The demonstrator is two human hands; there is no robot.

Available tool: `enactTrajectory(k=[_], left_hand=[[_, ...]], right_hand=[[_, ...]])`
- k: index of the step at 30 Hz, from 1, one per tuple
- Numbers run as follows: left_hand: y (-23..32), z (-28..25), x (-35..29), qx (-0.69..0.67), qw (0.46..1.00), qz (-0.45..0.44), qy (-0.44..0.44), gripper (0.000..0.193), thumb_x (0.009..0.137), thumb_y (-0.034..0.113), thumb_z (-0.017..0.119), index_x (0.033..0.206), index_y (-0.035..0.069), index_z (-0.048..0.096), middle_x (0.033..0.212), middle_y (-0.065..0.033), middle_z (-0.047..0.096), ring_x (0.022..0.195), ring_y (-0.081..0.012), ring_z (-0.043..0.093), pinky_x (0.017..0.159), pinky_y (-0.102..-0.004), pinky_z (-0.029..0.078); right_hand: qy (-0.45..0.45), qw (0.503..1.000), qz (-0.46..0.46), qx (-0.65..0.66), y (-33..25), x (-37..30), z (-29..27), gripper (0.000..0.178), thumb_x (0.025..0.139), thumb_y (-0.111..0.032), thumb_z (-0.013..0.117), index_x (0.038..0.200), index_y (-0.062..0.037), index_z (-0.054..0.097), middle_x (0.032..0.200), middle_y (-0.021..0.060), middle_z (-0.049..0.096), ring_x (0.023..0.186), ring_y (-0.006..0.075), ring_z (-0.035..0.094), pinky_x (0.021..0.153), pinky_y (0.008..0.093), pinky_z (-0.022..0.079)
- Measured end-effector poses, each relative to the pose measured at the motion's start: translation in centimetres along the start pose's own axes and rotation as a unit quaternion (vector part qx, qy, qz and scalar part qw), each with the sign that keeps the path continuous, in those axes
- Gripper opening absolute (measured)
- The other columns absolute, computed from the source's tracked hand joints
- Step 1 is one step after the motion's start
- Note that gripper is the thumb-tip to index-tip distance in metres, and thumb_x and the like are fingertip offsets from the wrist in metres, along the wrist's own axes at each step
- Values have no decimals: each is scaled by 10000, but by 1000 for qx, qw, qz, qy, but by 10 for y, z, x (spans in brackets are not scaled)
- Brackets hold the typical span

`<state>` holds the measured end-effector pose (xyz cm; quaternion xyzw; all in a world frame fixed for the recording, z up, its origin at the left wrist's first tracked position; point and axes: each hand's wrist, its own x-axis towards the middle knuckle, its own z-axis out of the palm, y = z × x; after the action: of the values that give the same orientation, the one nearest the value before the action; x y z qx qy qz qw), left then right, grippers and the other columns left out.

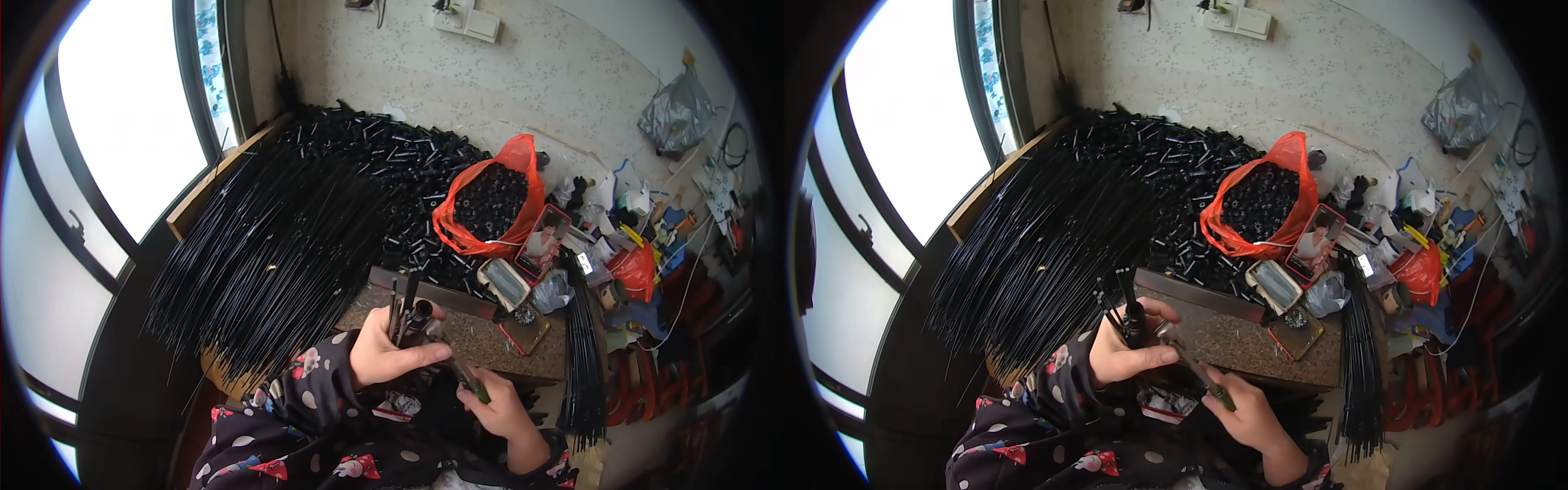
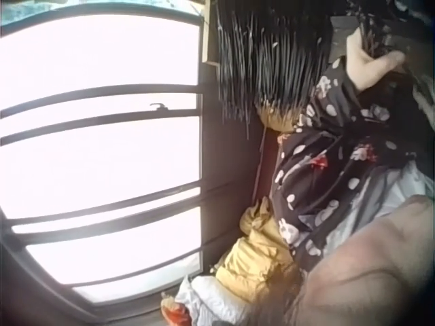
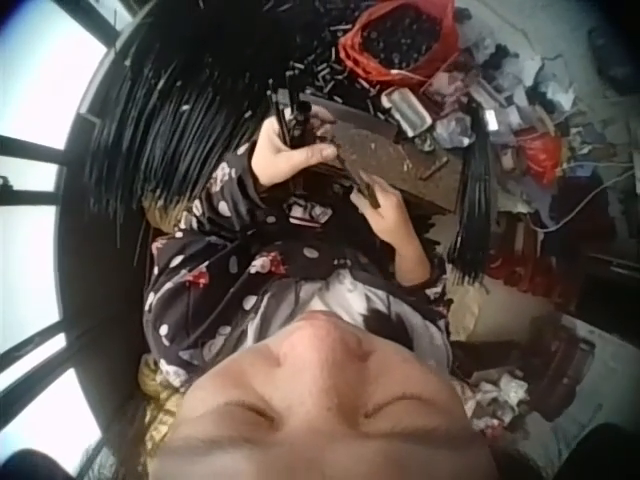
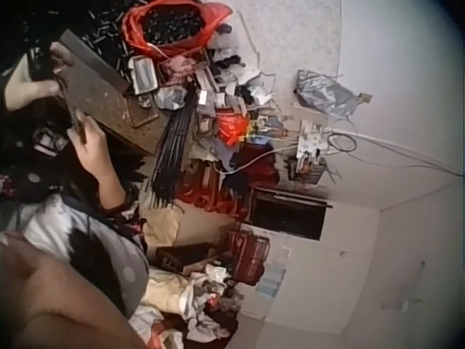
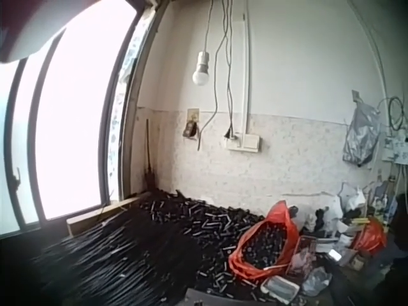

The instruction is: Cutting black wires and assembling them into plastic components at a workbench.

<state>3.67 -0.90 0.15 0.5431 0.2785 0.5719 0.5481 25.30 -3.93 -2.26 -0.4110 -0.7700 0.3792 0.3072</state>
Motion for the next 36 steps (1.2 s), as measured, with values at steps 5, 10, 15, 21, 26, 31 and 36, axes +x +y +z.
enactTrajectory(k=[5, 10, 15, 21, 26, 31, 36], left_hand=[[-5, -20, -11, 83, 996, -23, -16, 313, 767, 63, 682, 1043, 3, 547, 692, 36, 532, 647, -29, 465, 589, -199, 376], [-12, -41, -22, 40, 999, 4, -37, 190, 775, 76, 672, 732, 36, 491, 671, -30, 560, 579, -83, 502, 552, -232, 410], [22, -82, -3, -212, 962, 165, -55, 312, 805, 225, 650, 710, 94, 383, 488, 6, 414, 365, -95, 406, 386, -243, 384], [26, -85, -2, -577, 786, 213, 53, 275, 897, 272, 519, 739, 101, 373, 572, 24, 342, 496, -92, 356, 645, -277, 433], [-71, -46, -32, -603, 778, 58, 165, 284, 877, 314, 528, 741, 84, 432, 610, 0, 395, 626, -144, 466, 866, -352, 429], [-208, -19, -97, -612, 729, -281, 120, 418, 865, 425, 454, 899, 46, 625, 910, -106, 637, 965, -260, 566, 843, -418, 458], [-301, -40, -129, -518, 634, -572, -56, 502, 803, 449, 506, 1056, 17, 543, 1004, -131, 602, 883, -274, 570, 875, -380, 427]], right_hand=[[95, 944, 161, -273, 90, -4, -12, 464, 793, -397, 604, 953, 36, 556, 957, 159, 517, 883, 322, 547, 738, 398, 453], [101, 890, 186, -403, 141, -14, -4, 447, 775, -407, 612, 951, -1, 549, 947, 139, 493, 928, 310, 517, 737, 403, 455], [149, 885, 136, -419, 160, -24, -6, 458, 750, -384, 635, 1011, -22, 534, 953, 120, 491, 964, 306, 484, 771, 398, 433], [174, 936, 41, -305, 155, -23, -12, 743, 652, -326, 762, 1244, -37, 418, 1127, 128, 482, 1077, 299, 444, 924, 419, 363], [263, 786, -223, 514, 47, -16, -46, 824, 692, -408, 723, 1308, -69, 292, 935, 38, 583, 939, 193, 555, 913, 441, 412], [446, 754, -314, 366, 9, -26, -73, 542, 795, -497, 566, 1077, -54, 432, 626, -45, 359, 482, 41, 312, 475, 185, 266], [439, 818, -221, 300, -2, -5, -23, 664, 799, -676, 365, 958, -35, 433, 658, 4, 422, 482, 84, 361, 477, 241, 348]])
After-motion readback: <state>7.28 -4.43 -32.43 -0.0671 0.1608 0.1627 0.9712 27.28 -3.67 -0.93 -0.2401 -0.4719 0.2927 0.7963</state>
